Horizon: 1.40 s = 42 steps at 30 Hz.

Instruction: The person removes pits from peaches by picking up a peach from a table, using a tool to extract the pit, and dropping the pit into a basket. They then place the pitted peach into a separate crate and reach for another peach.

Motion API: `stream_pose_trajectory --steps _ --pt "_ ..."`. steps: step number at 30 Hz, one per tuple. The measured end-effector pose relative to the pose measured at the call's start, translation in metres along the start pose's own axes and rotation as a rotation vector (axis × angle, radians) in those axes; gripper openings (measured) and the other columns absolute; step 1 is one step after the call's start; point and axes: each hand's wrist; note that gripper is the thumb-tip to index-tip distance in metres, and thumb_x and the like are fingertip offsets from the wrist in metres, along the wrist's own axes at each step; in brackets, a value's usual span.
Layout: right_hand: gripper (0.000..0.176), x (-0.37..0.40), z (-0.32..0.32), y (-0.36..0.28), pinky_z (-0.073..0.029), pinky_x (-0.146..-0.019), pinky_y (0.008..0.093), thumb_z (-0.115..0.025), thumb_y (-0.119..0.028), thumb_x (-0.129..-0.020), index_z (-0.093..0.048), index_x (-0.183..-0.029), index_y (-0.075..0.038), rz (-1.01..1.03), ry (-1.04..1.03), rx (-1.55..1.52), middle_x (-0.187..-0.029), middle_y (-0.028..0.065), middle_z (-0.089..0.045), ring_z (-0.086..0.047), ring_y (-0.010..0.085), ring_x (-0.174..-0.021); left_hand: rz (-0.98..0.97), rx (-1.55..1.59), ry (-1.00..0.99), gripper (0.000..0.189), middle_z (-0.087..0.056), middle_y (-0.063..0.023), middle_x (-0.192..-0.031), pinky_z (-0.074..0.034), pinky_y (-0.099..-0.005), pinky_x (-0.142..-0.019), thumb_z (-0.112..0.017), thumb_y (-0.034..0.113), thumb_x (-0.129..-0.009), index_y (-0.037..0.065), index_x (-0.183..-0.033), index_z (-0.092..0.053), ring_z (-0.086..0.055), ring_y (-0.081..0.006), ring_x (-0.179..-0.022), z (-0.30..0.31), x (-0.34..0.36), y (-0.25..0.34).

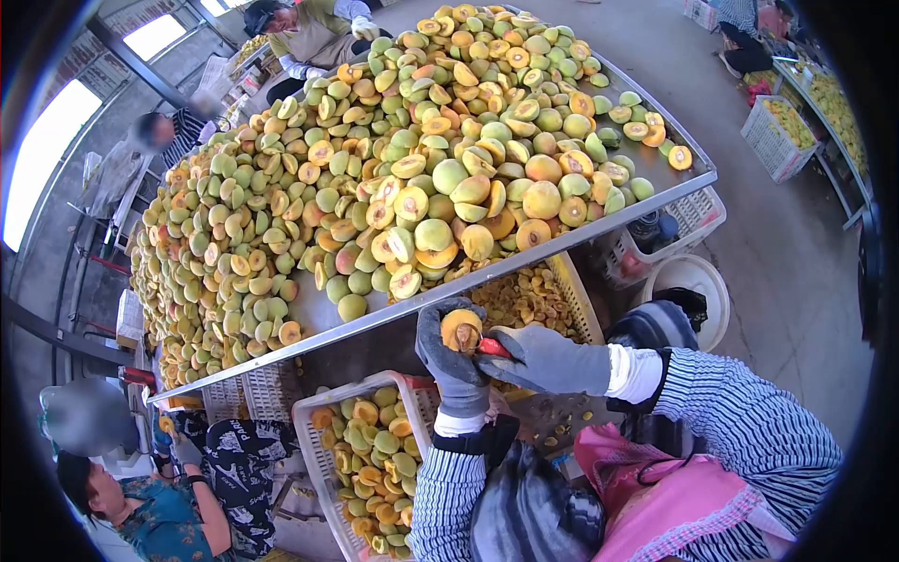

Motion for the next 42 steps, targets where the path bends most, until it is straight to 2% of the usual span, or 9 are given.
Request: stream_pose_trajectory --steps 10,16,18,23,27,29,33,35,42 --pt "0.051 0.002 0.026 0.003 -0.04 -0.053 0.0256 -0.06 -0.054 -0.095 -0.063 -0.087 -0.004 -0.378 -0.456 -0.531 -0.07 -0.0002 -0.058 -0.054 0.0059 -0.063 -0.23 -0.615 -0.075 0.018 -0.068 -0.0107 -0.08 -0.053 -0.0321 -0.066 -0.056 0.015 -0.09 -0.002 -0.087 -0.062 -0.066 -0.0193 -0.073 -0.005 0.001 0.015" --pt "0.049 0.007 0.015 0.031 -0.04 -0.055 0.0254 -0.06 -0.052 -0.096 -0.065 -0.101 -0.004 -0.307 -0.512 -0.864 -0.074 -0.0029 -0.059 -0.053 0.0061 -0.065 -0.276 -0.505 -0.099 0.029 -0.067 -0.0095 -0.077 -0.05 -0.0306 -0.065 -0.052 0.021 -0.097 -0.002 -0.087 -0.066 -0.063 -0.0161 -0.069 -0.007 0.001 0.015" --pt "0.047 0.01 0.017 0.026 -0.041 -0.057 0.0241 -0.058 -0.05 -0.097 -0.065 -0.103 -0.004 -0.327 -0.5 -0.831 -0.074 -0.0025 -0.059 -0.053 0.0062 -0.066 0.168 -0.438 -0.104 0.035 -0.067 -0.01 -0.077 -0.049 -0.0299 -0.065 -0.049 0.024 -0.1 -0.003 -0.089 -0.068 -0.061 -0.015 -0.067 -0.003 -0.003 0.015" --pt "0.041 0.021 -0.017 0.058 -0.045 -0.053 0.0236 -0.048 -0.043 -0.103 -0.064 -0.111 -0.006 -0.244 -0.416 -1.259 -0.075 0.0017 -0.06 -0.055 0.0101 -0.06 -0.146 -0.455 -0.177 0.037 -0.068 -0.0089 -0.077 -0.049 -0.0294 -0.065 -0.047 0.024 -0.101 -0.005 -0.09 -0.067 -0.063 -0.016 -0.068 -0.008 -0.002 0.015" --pt "0.045 0.01 -0.012 0.069 -0.046 -0.04 0.0297 -0.04 -0.047 -0.105 -0.062 -0.111 -0.008 -0.58 -0.985 -1.869 -0.077 0.0081 -0.064 -0.059 0.0189 -0.05 0.176 -0.194 -0.208 0.032 -0.068 -0.0096 -0.08 -0.052 -0.0301 -0.068 -0.048 0.022 -0.1 -0.005 -0.099 -0.064 -0.065 -0.0194 -0.071 -0.011 -0.007 0.013" --pt "0.044 0.008 -0.007 0.063 -0.046 -0.041 0.0275 -0.042 -0.047 -0.104 -0.063 -0.105 -0.008 -0.715 -0.739 -1.527 -0.076 0.0062 -0.064 -0.057 0.0148 -0.05 -0.072 -0.298 -0.154 0.032 -0.068 -0.0115 -0.088 -0.055 -0.0324 -0.068 -0.05 0.026 -0.099 -0.003 -0.111 -0.058 -0.067 -0.0206 -0.073 0.003 0.0 -0.029" --pt "0.042 0.005 0.022 0.049 -0.043 -0.046 0.0249 -0.053 -0.047 -0.1 -0.063 -0.102 -0.007 -0.174 -0.634 -1.064 -0.078 0.0036 -0.065 -0.061 0.0079 -0.059 0.622 0.493 0.087 0.048 -0.067 -0.0118 -0.094 -0.058 -0.0366 -0.06 -0.049 0.049 -0.098 0.005 -0.114 -0.057 -0.068 -0.0243 -0.07 0.01 -0.015 -0.025" --pt "0.047 -0.002 0.032 0.041 -0.046 -0.054 0.0298 -0.06 -0.051 -0.093 -0.062 -0.102 -0.005 -0.463 -0.52 -0.772 -0.079 0.008 -0.066 -0.065 0.0159 -0.068 0.651 0.474 0.277 0.05 -0.067 -0.0101 -0.093 -0.058 -0.0366 -0.058 -0.048 0.055 -0.097 0.008 -0.114 -0.057 -0.068 -0.0257 -0.072 0.008 -0.019 -0.014" --pt "0.047 -0.018 0.006 0.022 -0.052 -0.071 0.0478 -0.07 -0.037 -0.085 -0.055 -0.12 -0.009 -0.002 0.229 0.192 -0.09 0.02 -0.068 -0.065 0.0421 -0.083 0.587 0.175 0.017 0.057 -0.066 -0.0089 -0.108 -0.058 -0.0345 -0.066 -0.047 0.059 -0.097 0.011 -0.126 -0.055 -0.068 -0.0221 -0.087 0.002 0.002 -0.025"
Point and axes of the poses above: each hand's wrist, its own x-axis away from the middle knuckle, its own z-axis out of the back of the hand, y = z × x
